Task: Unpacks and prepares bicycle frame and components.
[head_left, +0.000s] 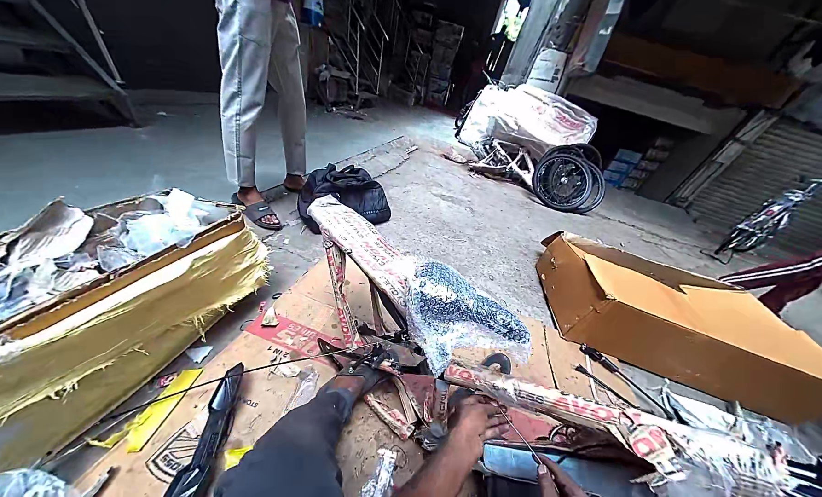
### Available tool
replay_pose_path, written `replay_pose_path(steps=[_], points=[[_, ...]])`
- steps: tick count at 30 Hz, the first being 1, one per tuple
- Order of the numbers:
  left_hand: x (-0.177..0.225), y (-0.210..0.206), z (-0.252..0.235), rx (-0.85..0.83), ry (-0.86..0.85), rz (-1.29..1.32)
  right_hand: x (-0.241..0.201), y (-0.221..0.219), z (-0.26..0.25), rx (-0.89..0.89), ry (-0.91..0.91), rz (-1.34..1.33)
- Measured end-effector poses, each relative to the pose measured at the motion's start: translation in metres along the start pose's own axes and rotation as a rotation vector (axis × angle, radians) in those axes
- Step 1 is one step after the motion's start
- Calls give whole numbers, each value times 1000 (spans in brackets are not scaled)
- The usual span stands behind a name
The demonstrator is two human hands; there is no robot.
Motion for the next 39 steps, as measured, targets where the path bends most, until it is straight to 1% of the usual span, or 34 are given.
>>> replay_pose_path(steps=[4, 9, 13, 15, 18, 21, 24, 27, 30, 33, 35, 36, 39], points=[[-3, 2, -8, 2, -47, 160, -3, -2, -12, -15, -23, -1], [-4, 12, -10, -11, -84, 280, -10, 3, -23, -28, 20, 35], [3, 14, -10, 20, -67, 264, -23, 8, -25, -36, 61, 77], [4, 16, -11, 2, -39, 241, -27, 12, -24, -18, 86, 91], [3, 16, -11, -19, -11, 221, -24, 14, -24, -21, 71, 72], [3, 13, -15, 2, -20, 248, -25, 13, -26, -36, 50, 91], [2, 14, -14, 6, -25, 262, -28, 13, -35, -5, 64, 100], [6, 14, -11, 29, -67, 259, -36, 16, -50, 62, 87, 109], [13, 16, -8, 64, -145, 276, -49, 12, -63, 102, 141, 185], [10, 23, -12, 37, -170, 284, -59, 10, -75, 148, 166, 215], [9, 29, -17, 22, -179, 265, -65, 8, -81, 96, 149, 202], [10, 33, -20, 23, -180, 251, -67, 6, -81, 29, 132, 181], [16, 46, -22, 97, -199, 191, -63, -18, -68, -316, 79, 73]])
Point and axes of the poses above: each hand's wrist, its own z-axis away from the middle knuckle, its own y-axis out of the back of the hand, x = y × z, the point moved 2 cm from there along -z, towards the middle knuckle, and after that the axes turned 13 degrees about z, right-handed, at the moved point
